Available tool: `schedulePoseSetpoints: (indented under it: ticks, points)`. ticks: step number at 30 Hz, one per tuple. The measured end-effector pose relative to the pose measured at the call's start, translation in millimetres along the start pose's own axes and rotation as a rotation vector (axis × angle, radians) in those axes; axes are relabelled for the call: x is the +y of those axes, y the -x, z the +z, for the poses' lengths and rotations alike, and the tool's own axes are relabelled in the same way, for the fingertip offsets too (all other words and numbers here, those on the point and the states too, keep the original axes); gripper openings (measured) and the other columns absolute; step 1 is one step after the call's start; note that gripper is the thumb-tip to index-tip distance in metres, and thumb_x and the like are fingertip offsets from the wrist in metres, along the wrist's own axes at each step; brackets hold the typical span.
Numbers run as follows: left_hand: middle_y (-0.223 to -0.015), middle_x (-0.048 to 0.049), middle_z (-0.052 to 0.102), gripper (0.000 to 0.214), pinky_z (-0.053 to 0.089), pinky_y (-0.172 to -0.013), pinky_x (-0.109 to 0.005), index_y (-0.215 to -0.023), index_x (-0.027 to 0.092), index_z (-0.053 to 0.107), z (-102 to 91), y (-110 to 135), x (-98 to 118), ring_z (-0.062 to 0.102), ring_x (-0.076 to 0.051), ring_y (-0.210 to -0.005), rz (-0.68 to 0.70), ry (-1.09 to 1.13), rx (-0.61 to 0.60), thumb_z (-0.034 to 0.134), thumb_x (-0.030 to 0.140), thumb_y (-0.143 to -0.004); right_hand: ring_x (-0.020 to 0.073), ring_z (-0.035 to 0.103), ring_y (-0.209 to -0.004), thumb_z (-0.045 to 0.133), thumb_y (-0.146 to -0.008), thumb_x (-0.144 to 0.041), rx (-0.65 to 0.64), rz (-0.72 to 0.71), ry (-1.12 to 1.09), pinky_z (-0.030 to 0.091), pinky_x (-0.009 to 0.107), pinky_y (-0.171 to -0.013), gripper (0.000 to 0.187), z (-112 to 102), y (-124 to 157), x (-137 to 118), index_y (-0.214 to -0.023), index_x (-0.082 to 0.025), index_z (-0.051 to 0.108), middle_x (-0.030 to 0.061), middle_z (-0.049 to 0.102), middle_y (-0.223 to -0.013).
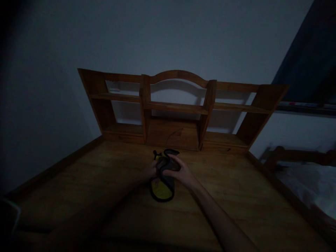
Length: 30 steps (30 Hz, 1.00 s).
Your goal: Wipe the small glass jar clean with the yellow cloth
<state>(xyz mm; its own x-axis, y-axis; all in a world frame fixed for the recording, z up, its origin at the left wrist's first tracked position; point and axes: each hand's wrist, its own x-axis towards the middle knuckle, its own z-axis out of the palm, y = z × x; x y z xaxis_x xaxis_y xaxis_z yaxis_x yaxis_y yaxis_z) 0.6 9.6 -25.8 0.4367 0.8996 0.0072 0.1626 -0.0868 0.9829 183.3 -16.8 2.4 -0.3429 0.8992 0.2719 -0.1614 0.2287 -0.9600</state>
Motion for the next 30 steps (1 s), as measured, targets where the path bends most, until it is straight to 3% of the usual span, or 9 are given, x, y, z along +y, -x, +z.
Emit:
schedulePoseSetpoints:
  ticks: [11, 18, 20, 25, 30]
  points:
    - [-0.049, 0.0024, 0.054, 0.017, 0.046, -0.04, -0.023, -0.08, 0.015, 0.057, 0.2, -8.4, -14.8, 0.045, -0.009, -0.037, -0.036, 0.11, -0.029, 0.048, 0.03, -0.078, 0.0248, 0.064, -0.102, 0.082, -0.067, -0.031, 0.108, -0.02, -0.057, 0.047, 0.042, -0.096, 0.046, 5.8, -3.8, -4.0, -0.111, -0.024, 0.07, 0.0045, 0.07, -0.111]
    - [-0.051, 0.0006, 0.055, 0.016, 0.045, -0.041, -0.023, -0.068, 0.016, 0.054, 1.2, -6.2, -12.4, 0.045, -0.009, -0.038, -0.042, 0.135, -0.03, 0.049, 0.029, -0.077, 0.0254, 0.065, -0.097, 0.081, -0.068, -0.03, 0.149, 0.009, -0.121, 0.05, 0.041, -0.09, 0.03, 2.5, -5.3, 1.0, -0.095, -0.02, 0.074, 0.0054, 0.072, -0.101]
    - [-0.05, 0.0002, 0.055, 0.017, 0.046, -0.042, -0.025, -0.068, 0.016, 0.054, 2.1, -6.3, -9.9, 0.044, -0.009, -0.037, -0.053, 0.142, -0.035, 0.05, 0.03, -0.077, 0.0252, 0.065, -0.099, 0.081, -0.067, -0.029, 0.155, 0.005, -0.122, 0.05, 0.041, -0.092, 0.033, 3.3, -5.5, 2.8, -0.098, -0.021, 0.073, 0.0047, 0.072, -0.103]
    - [-0.046, 0.002, 0.048, 0.028, 0.045, -0.041, -0.026, -0.075, 0.017, 0.056, 3.7, -6.6, -0.7, 0.038, -0.008, -0.033, -0.105, 0.152, -0.011, 0.046, 0.041, -0.082, 0.0256, 0.059, -0.113, 0.085, -0.061, -0.029, 0.142, -0.043, 0.026, 0.048, 0.041, -0.097, 0.063, 7.6, -2.1, 0.3, -0.12, -0.029, 0.063, 0.0033, 0.063, -0.124]
    - [-0.048, 0.0002, 0.05, 0.039, 0.043, -0.04, -0.025, -0.078, 0.014, 0.059, 0.2, -9.8, 6.6, 0.037, -0.007, -0.032, -0.137, 0.093, -0.003, 0.043, 0.049, -0.086, 0.027, 0.053, -0.122, 0.085, -0.06, -0.028, 0.071, -0.082, 0.177, 0.044, 0.043, -0.101, 0.074, 9.2, 3.1, -8.8, -0.128, -0.031, 0.057, 0.0047, 0.055, -0.134]
